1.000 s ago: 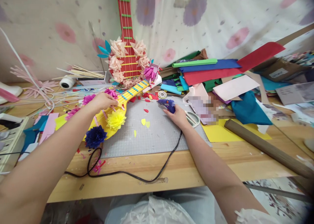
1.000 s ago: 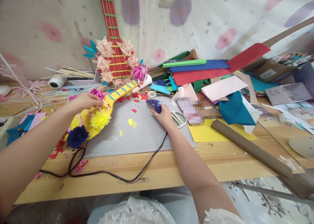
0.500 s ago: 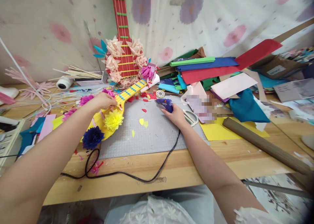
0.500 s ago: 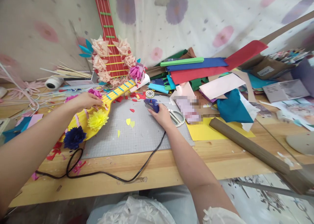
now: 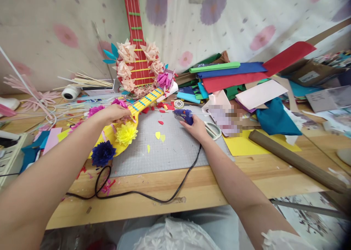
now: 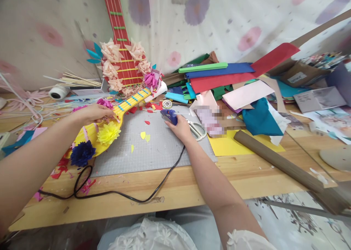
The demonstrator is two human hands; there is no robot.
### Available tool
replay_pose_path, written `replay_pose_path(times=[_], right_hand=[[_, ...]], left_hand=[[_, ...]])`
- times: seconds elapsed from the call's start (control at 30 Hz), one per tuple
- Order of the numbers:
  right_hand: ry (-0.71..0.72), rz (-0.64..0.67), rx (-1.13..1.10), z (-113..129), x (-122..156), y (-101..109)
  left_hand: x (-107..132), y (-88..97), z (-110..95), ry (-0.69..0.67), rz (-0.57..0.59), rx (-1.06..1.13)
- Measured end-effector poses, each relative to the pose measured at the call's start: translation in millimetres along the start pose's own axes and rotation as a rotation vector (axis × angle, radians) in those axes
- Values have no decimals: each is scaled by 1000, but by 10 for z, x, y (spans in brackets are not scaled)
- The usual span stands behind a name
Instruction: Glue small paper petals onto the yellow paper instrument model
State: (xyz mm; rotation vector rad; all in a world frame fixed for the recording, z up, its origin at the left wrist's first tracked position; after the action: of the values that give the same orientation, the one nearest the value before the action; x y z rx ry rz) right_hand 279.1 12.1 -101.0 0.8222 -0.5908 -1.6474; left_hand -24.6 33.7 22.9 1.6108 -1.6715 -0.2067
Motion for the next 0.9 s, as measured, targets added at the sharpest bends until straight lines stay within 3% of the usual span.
replay_pose_path(times=[0.27, 0.53, 0.7, 0.9], right_hand=[[-12, -4, 12, 20, 0, 11], [-7, -5, 6, 23, 3, 13], [-17, -3, 18, 24, 2, 16], [-17, -1, 22, 22, 1, 10]], left_hand=[[-56, 74, 29, -50, 223, -127], [7, 29, -78, -65, 215, -116], [-64, 80, -25, -85, 225, -226], [-78, 84, 61, -145, 97, -459]])
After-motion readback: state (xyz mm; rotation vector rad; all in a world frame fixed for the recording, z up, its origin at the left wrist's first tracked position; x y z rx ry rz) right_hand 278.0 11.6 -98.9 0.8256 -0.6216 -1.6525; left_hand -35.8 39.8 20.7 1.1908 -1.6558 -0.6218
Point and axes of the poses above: each hand's wrist, its own x-axis away from the middle knuckle, its own y-axis out of the back of the hand, z = x × y, the point moved 1 cm from there along -x, towards the middle knuckle, and after that the axes turned 1 degree about -y, right-handed, at the moved point
